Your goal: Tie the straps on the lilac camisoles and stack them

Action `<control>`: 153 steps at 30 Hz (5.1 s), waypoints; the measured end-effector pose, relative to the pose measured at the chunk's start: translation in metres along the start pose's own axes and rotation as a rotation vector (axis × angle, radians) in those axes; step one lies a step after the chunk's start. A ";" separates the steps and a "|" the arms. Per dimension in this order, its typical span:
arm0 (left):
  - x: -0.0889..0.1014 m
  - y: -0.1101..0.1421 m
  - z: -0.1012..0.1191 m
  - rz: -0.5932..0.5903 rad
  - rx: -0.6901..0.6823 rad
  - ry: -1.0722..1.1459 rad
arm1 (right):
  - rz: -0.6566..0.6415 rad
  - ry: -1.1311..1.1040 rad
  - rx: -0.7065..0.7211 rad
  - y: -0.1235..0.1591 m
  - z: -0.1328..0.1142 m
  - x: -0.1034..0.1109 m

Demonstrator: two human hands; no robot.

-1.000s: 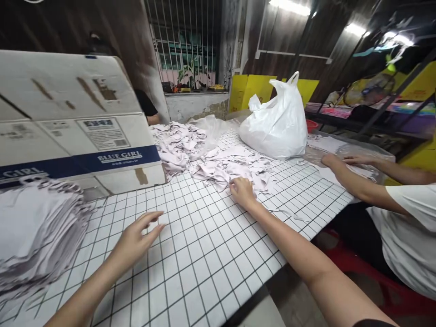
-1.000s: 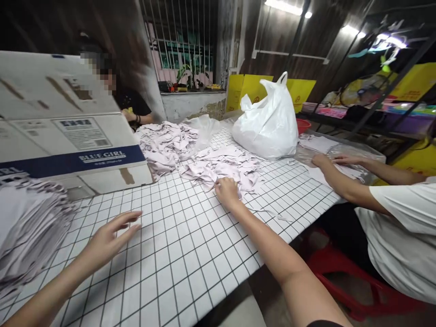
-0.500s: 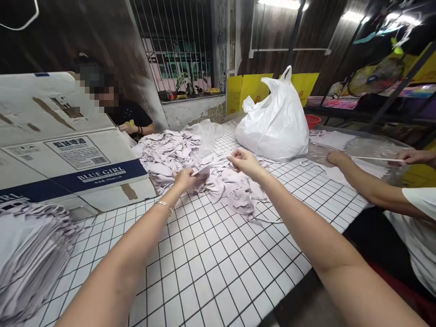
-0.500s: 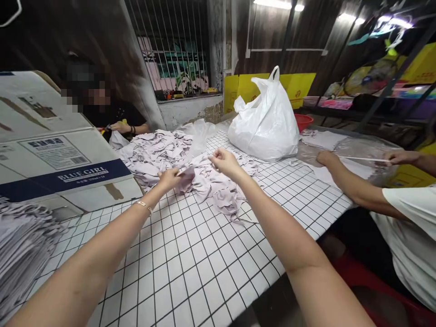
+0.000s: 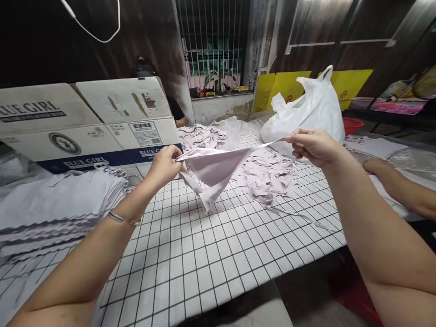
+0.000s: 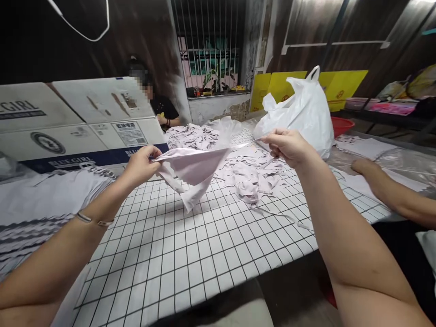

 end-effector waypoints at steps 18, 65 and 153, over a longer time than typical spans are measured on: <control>-0.089 0.100 -0.014 -0.066 -0.153 -0.031 | -0.469 0.569 0.734 0.088 0.102 -0.235; 0.137 -0.017 -0.058 -0.683 0.105 0.041 | -0.865 0.390 0.426 -0.003 -0.058 -0.150; -0.059 0.154 -0.080 -0.528 0.071 0.293 | -1.173 -0.077 -0.534 0.193 0.099 -0.213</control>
Point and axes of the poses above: each hand's wrist, its own y-axis away from the middle knuckle, its own x-axis out of the back of the hand, z = x × y, the point moved 3 cm from there along -y, towards the middle knuckle, and after that the axes turned 12 degrees about z, right-handed, at the moved point
